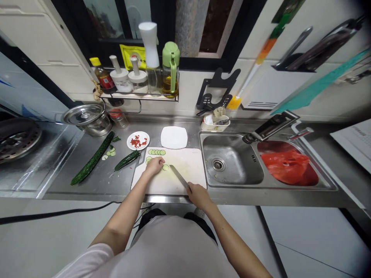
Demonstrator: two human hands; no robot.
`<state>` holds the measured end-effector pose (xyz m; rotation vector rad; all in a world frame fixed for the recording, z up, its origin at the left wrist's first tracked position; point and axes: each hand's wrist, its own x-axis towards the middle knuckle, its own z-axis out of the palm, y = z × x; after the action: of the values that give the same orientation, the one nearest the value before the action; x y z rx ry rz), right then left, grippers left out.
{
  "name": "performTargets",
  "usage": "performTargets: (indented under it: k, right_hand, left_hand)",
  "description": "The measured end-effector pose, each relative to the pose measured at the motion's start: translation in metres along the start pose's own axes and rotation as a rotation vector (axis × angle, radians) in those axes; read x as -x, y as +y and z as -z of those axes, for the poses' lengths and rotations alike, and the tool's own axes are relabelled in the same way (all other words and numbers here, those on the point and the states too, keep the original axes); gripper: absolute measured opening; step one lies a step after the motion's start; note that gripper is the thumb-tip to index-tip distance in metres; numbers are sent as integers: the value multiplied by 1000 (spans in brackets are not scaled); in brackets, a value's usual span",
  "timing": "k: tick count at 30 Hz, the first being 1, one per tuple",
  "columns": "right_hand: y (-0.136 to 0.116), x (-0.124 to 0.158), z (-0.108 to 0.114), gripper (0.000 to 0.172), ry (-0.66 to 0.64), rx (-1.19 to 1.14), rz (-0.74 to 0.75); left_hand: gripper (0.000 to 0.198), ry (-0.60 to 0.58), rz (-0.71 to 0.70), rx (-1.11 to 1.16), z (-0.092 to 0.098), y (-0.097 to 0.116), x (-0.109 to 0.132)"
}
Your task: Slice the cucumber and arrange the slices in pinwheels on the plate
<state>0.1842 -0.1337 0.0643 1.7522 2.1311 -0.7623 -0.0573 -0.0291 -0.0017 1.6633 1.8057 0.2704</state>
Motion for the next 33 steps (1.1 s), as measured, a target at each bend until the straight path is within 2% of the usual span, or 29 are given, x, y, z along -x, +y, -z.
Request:
performTargets:
  k: [6, 16, 24, 33]
  right_hand:
    - [-13, -2, -7, 28, -37, -8, 0]
    - [-23, -4, -11, 29, -77, -2, -7]
    - [-23, -9, -3, 31, -110, 41, 7]
    - [-34, -18, -10, 29, -83, 58, 13]
  left_hand:
    - [18, 19, 38, -62, -1, 5, 8]
    - [16, 5, 73, -88, -1, 7, 7]
    - [17, -1, 85, -69, -2, 5, 5]
    - [19, -7, 126, -67, -2, 4, 3]
